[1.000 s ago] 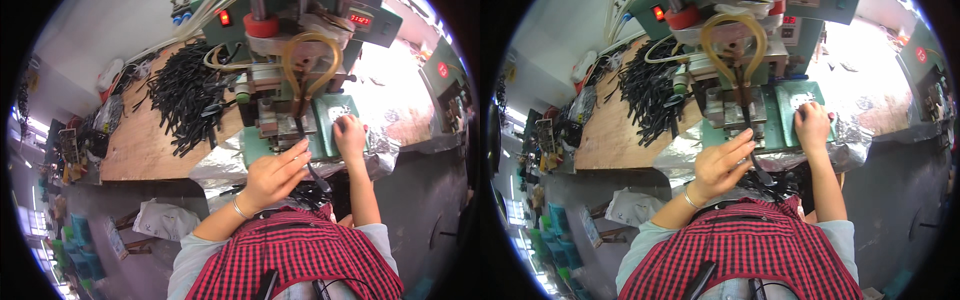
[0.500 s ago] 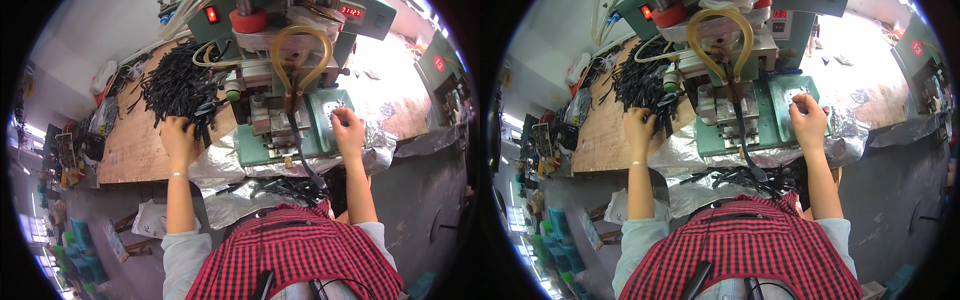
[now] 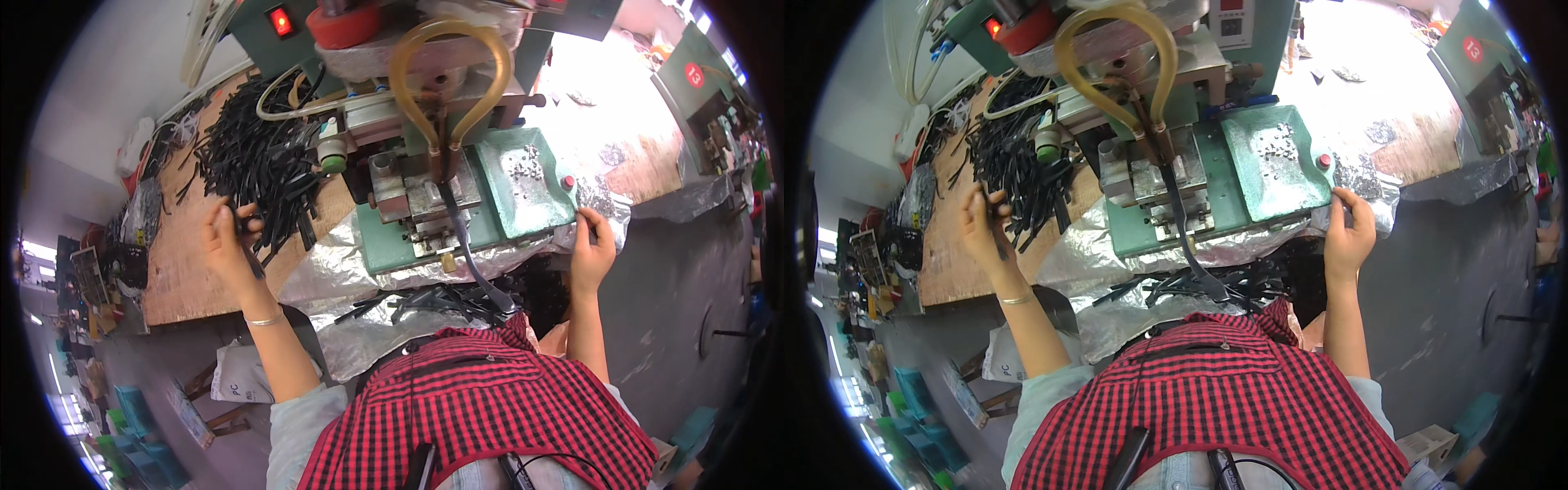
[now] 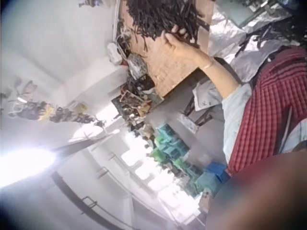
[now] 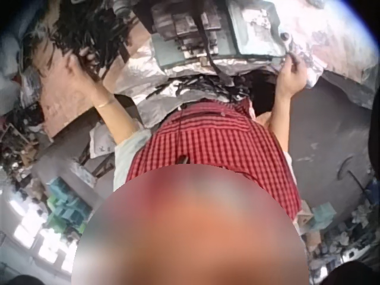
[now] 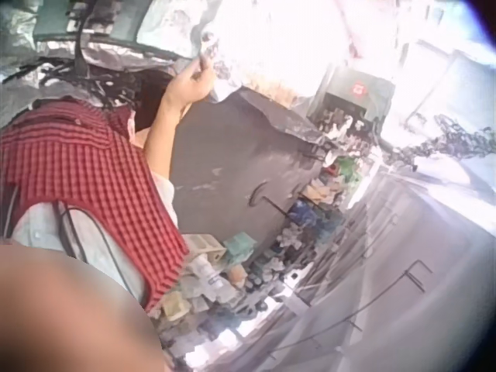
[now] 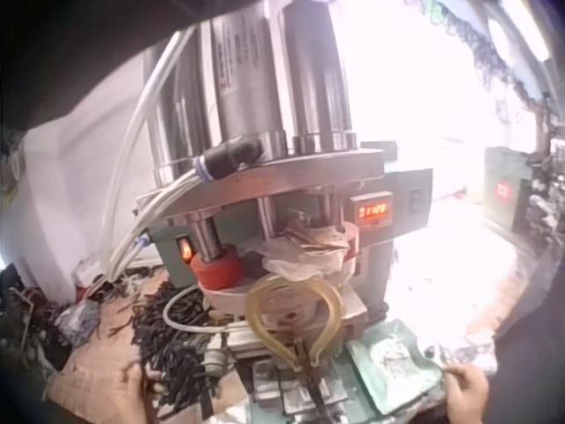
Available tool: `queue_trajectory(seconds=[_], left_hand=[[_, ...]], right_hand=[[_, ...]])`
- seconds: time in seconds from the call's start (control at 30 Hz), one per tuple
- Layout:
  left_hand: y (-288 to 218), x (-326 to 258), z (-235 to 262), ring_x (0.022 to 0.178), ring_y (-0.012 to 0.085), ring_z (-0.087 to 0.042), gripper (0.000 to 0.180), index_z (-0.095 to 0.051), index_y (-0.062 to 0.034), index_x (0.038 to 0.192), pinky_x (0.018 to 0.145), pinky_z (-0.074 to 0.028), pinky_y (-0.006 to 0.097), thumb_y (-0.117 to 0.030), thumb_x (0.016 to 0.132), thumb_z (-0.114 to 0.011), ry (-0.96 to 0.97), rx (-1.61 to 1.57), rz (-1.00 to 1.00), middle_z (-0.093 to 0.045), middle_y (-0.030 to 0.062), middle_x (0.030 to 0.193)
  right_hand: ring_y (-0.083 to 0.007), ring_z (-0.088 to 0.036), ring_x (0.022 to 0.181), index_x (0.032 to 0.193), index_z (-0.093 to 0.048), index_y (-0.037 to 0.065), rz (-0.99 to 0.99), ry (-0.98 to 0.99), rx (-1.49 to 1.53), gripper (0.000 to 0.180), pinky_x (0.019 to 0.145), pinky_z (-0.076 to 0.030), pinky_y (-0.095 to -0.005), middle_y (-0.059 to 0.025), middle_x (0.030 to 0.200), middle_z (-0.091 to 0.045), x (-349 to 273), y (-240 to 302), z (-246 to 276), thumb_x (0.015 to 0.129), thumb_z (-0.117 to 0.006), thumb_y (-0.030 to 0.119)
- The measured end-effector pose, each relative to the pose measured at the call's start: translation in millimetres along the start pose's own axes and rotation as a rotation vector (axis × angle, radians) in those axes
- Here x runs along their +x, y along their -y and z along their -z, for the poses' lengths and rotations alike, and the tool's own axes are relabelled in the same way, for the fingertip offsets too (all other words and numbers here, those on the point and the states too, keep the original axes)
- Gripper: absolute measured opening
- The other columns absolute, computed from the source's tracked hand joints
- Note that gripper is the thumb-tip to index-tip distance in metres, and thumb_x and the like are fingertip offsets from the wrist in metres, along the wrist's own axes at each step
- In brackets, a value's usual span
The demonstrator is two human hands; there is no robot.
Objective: The person repeatedly picks black cable pieces and small metallic components from a tray, inserts them into a machine, and removes the assembled units. The process is continuous and repetitive throughout the clip.
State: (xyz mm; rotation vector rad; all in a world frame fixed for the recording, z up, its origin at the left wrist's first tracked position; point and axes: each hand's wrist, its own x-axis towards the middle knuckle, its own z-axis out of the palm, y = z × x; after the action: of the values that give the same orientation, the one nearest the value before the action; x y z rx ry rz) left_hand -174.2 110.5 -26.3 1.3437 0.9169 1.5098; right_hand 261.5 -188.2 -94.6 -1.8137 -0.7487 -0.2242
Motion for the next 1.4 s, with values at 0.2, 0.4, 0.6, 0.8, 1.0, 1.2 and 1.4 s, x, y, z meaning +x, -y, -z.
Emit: queue_trajectory(seconds=[0.2,0.4,0.6,0.8,1.0,1.2,1.4], left_hand=[[32,-21,-54,0.104,0.0213,-0.073,0.036,-0.063,0.0028,0.13,0.082,-0.061,0.029,-0.028,0.112,-0.054,0.167,0.063,0.124,-0.074,0.017,0.122],[53,-44,-71,0.057,0.0091,-0.062,0.038,-0.073,-0.0001,0.101,0.05,-0.042,0.02,-0.033,0.111,-0.056,-0.028,0.223,0.186,-0.071,0.0056,0.079],[-28,-62,-116,0.07,0.0127,-0.069,0.007,-0.068,0.0001,0.103,0.059,-0.049,0.022,-0.007,0.103,-0.067,-0.037,0.05,-0.082,-0.072,0.0063,0.087],[-68,-91,-150,0.073,0.0244,-0.069,0.022,-0.072,-0.0007,0.099,0.06,-0.054,0.032,0.006,0.081,-0.081,0.324,0.292,-0.975,-0.075,0.0174,0.099],[-39,-108,-186,0.059,0.017,-0.061,0.03,-0.077,-0.0082,0.098,0.049,-0.043,0.028,-0.009,0.073,-0.093,0.464,0.458,-1.189,-0.077,0.0107,0.101],[-29,-108,-192,0.061,0.0188,-0.063,0.032,-0.076,-0.0099,0.101,0.049,-0.045,0.03,-0.011,0.075,-0.093,0.465,0.44,-1.191,-0.078,0.0085,0.097],[-26,-111,-191,0.062,0.0204,-0.065,0.03,-0.078,-0.0088,0.101,0.05,-0.049,0.03,-0.006,0.074,-0.092,0.44,0.432,-1.153,-0.078,0.0093,0.093]], right_hand=[[-0.0238,-0.073,0.094,0.104,-0.078,0.001,0.126,0.228,0.334,0.014,0.088,-0.054,-0.0334,-0.0104,0.099,-0.077,25,92,-54,0.09,-0.074,-0.001],[-0.018,-0.07,0.101,0.116,-0.072,-0.001,0.099,0.312,0.584,0.028,0.091,-0.054,-0.0315,-0.0093,0.104,-0.075,12,151,-111,0.088,-0.075,-0.004],[-0.0158,-0.07,0.103,0.132,-0.059,-0.003,-0.098,0.358,0.801,0.047,0.094,-0.053,-0.0297,-0.0102,0.11,-0.074,6,169,-102,0.088,-0.076,-0.001],[-0.0213,-0.064,0.121,0.146,-0.047,-0.003,-0.124,0.494,0.798,0.059,0.106,-0.048,-0.0362,-0.0164,0.125,-0.069,3,195,-75,0.09,-0.066,-0.002],[-0.0215,-0.066,0.121,0.137,-0.063,0.003,-0.025,0.629,0.567,0.049,0.105,-0.05,-0.0357,-0.0117,0.124,-0.071,41,166,-65,0.089,-0.072,0.01],[-0.0246,-0.072,0.107,0.128,-0.069,0.004,-0.081,0.127,0.173,0.037,0.098,-0.053,-0.0361,-0.012,0.112,-0.076,50,37,-63,0.091,-0.069,0.004],[-0.0334,-0.068,0.101,0.099,-0.075,0.008,0.174,0.333,-0.187,0.017,0.092,-0.053,-0.0426,-0.01,0.098,-0.072,25,49,-53,0.082,-0.077,0.009]])
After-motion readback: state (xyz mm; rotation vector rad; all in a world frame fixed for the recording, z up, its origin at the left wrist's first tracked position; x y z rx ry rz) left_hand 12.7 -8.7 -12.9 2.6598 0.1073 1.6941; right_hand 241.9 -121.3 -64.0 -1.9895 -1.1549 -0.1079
